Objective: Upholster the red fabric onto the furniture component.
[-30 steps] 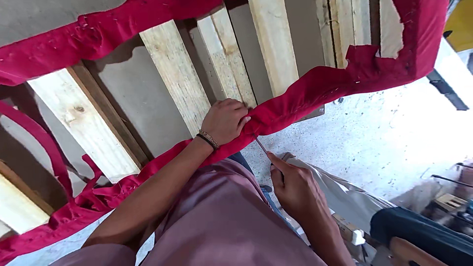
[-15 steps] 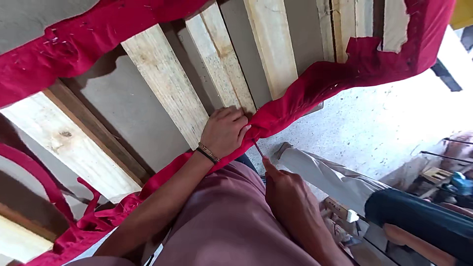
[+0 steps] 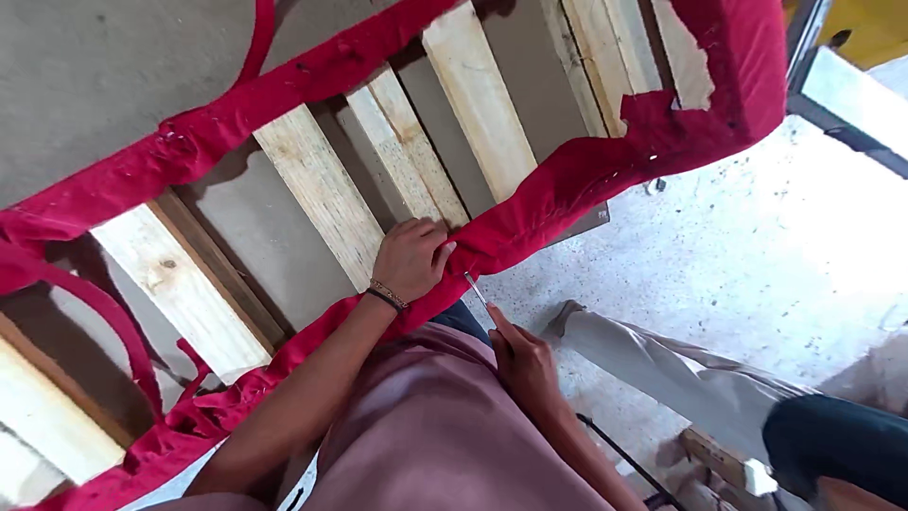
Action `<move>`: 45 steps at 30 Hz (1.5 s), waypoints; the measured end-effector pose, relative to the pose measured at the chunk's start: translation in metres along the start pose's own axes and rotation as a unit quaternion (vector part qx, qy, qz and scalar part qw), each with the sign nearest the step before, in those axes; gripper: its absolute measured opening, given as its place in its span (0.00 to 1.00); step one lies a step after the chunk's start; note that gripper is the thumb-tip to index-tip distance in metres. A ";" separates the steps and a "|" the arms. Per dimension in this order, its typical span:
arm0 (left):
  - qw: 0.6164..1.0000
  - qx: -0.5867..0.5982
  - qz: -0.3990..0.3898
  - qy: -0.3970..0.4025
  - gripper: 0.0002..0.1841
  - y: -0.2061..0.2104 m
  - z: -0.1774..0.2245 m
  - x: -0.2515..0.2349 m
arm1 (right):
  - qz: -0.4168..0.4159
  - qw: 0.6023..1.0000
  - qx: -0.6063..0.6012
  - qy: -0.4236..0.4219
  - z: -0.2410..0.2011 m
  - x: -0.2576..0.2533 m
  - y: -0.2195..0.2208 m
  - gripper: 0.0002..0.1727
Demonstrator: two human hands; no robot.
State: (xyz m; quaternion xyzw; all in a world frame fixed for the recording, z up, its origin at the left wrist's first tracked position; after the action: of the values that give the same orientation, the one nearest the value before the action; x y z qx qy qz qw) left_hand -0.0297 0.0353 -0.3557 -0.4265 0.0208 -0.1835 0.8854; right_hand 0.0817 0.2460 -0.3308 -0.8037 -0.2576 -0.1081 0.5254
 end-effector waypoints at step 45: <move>0.975 0.150 -0.043 -0.155 0.20 0.031 -0.006 -0.035 | -0.276 0.930 0.213 0.118 -0.026 -0.055 -0.109 0.23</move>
State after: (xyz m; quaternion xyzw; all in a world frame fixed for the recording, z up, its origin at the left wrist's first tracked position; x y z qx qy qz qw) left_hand -0.0540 0.0601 -0.3872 -0.3124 -0.1635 -0.1542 0.9230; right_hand -0.0198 0.2405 -0.2585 -0.5513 -0.4219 -0.2855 0.6607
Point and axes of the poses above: each hand's wrist, its own x-axis away from the middle knuckle, its own y-axis out of the palm, z = x × y, the point moved 8 cm from there along -x, towards the middle knuckle, and after that the axes turned 12 degrees about -z, right-handed, at the moved point
